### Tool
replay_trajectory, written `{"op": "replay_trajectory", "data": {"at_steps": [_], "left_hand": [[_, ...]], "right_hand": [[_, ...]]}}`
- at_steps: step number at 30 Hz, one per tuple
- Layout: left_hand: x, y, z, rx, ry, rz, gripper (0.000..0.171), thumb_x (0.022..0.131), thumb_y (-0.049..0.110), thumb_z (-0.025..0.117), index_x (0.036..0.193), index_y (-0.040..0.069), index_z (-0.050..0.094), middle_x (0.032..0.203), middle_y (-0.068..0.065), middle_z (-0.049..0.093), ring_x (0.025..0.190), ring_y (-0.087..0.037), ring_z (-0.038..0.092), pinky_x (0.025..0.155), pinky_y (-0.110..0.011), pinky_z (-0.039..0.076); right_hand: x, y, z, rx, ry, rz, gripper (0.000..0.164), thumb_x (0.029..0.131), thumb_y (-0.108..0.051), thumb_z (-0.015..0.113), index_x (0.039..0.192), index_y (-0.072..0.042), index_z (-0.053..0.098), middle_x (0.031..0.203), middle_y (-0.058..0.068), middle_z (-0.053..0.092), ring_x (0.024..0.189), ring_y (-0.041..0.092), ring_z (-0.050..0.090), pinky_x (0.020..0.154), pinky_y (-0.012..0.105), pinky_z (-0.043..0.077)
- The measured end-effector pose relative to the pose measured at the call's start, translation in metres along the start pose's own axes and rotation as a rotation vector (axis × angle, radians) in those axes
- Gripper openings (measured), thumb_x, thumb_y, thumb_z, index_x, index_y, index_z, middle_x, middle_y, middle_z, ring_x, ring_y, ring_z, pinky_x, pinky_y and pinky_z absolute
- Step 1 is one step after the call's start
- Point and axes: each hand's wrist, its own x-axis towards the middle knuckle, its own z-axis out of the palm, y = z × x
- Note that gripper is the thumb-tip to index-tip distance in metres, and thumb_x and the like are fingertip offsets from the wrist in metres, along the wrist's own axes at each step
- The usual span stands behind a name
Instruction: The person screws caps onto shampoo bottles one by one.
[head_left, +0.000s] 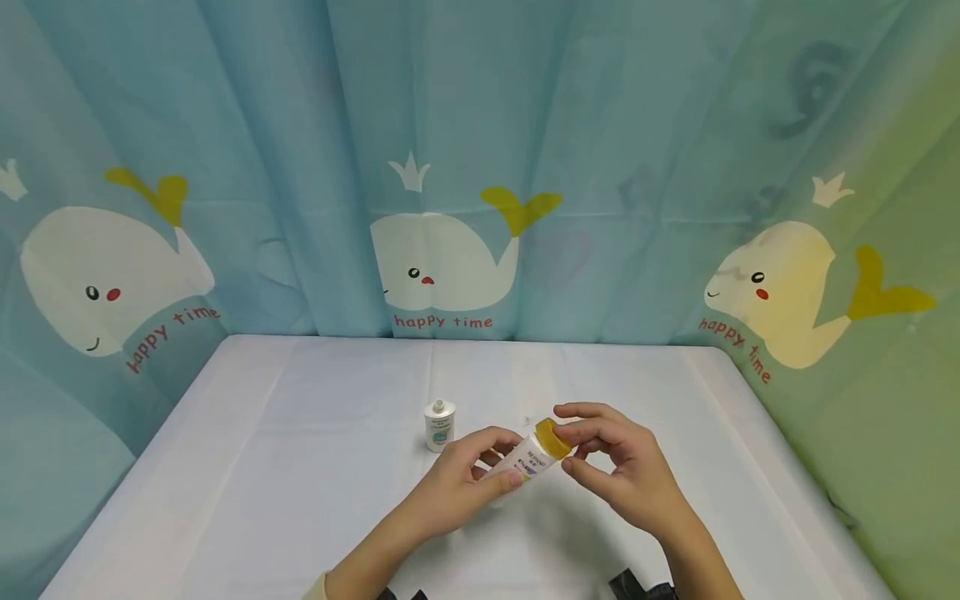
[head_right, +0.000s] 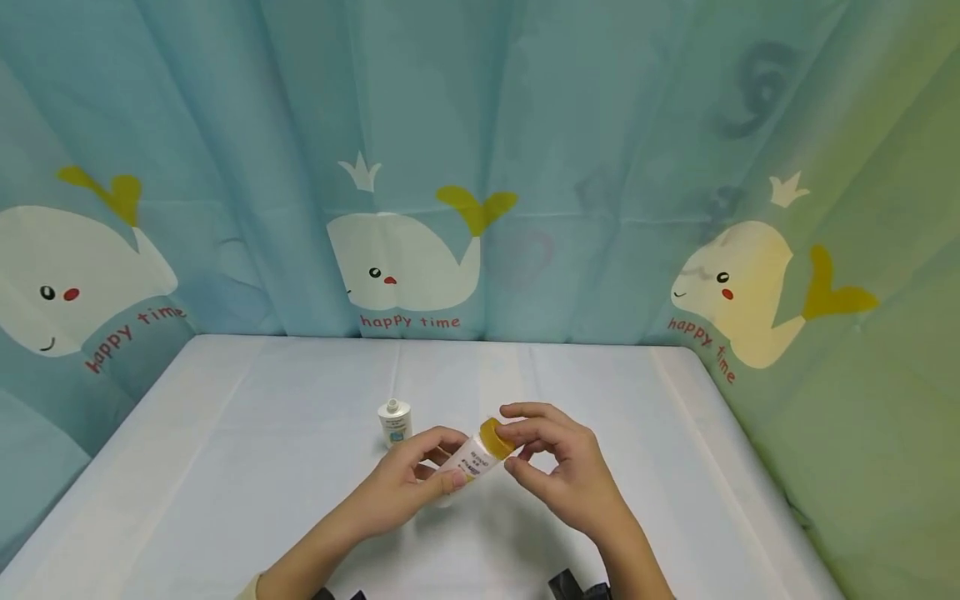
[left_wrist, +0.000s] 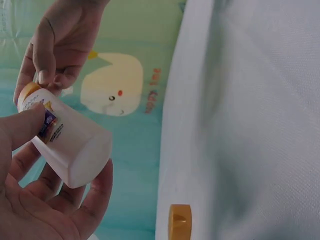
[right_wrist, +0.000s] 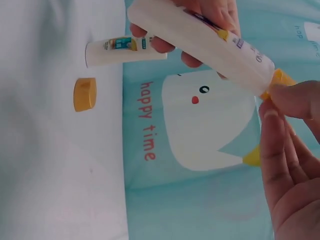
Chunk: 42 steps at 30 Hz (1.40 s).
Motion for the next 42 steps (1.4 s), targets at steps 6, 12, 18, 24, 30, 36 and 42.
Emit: {"op": "replay_trajectory", "data": {"at_steps": [6,12,18,24,30,36,42], "left_hand": [[-0.0001,-0.0013,0.0007,-0.007,-0.012,0.017,0.027,0.097,0.031,0.066,0.123,0.026,0.063,0.111,0.004,0.067,0.099,-0.015,0.061,0.079,-0.029,0.055],[-0.0006,-0.0017,0.0031,-0.001,-0.026,0.036,0.029,0.096,0.032,0.067,0.124,0.025,0.063,0.112,0.005,0.067,0.099,-0.013,0.061,0.078,-0.028,0.055],[0.0005,-0.0020,-0.0003,0.007,-0.013,0.009,0.029,0.096,0.034,0.067,0.124,0.028,0.063,0.114,0.007,0.066,0.100,-0.014,0.062,0.078,-0.030,0.056],[0.0003,-0.0031,-0.0015,0.012,-0.009,0.012,0.029,0.096,0.034,0.068,0.124,0.027,0.064,0.113,0.007,0.067,0.100,-0.015,0.062,0.078,-0.029,0.055],[-0.0003,-0.0044,0.0011,0.041,-0.027,0.047,0.030,0.095,0.035,0.068,0.124,0.025,0.065,0.114,0.008,0.067,0.100,-0.013,0.062,0.078,-0.027,0.054],[-0.0010,-0.0037,-0.0030,0.034,0.011,0.010,0.028,0.094,0.035,0.069,0.122,0.028,0.064,0.113,0.008,0.067,0.100,-0.014,0.062,0.077,-0.028,0.055],[-0.0004,-0.0041,-0.0062,0.028,0.018,0.032,0.028,0.095,0.034,0.068,0.122,0.026,0.066,0.111,0.007,0.067,0.099,-0.014,0.062,0.076,-0.028,0.054]], "right_hand": [[0.0004,-0.0016,0.0001,-0.097,0.015,0.058,0.030,0.079,0.003,0.081,0.101,-0.016,0.072,0.121,0.006,0.067,0.102,0.016,0.068,0.080,0.027,0.056],[-0.0003,-0.0022,0.0041,-0.052,0.030,0.090,0.029,0.079,0.004,0.081,0.095,-0.015,0.065,0.111,0.005,0.070,0.098,0.017,0.069,0.080,0.029,0.058],[-0.0016,0.0002,-0.0005,0.011,-0.003,0.049,0.035,0.078,0.010,0.079,0.107,-0.006,0.069,0.110,0.010,0.069,0.090,0.016,0.071,0.071,0.031,0.060],[-0.0017,0.0006,-0.0022,-0.082,-0.004,0.004,0.034,0.074,0.004,0.084,0.102,-0.011,0.072,0.108,0.008,0.070,0.092,0.016,0.070,0.077,0.029,0.059],[-0.0024,0.0001,0.0036,-0.136,0.026,0.043,0.032,0.073,-0.005,0.087,0.087,-0.020,0.062,0.109,0.003,0.069,0.096,0.016,0.069,0.083,0.026,0.057],[-0.0029,-0.0005,0.0038,-0.043,-0.021,0.002,0.035,0.078,0.006,0.080,0.105,-0.011,0.066,0.108,0.007,0.068,0.084,0.017,0.069,0.071,0.029,0.059],[-0.0013,-0.0004,0.0021,-0.136,-0.017,-0.005,0.035,0.079,0.001,0.081,0.108,-0.015,0.069,0.104,0.001,0.069,0.085,0.014,0.068,0.075,0.027,0.058]]}}
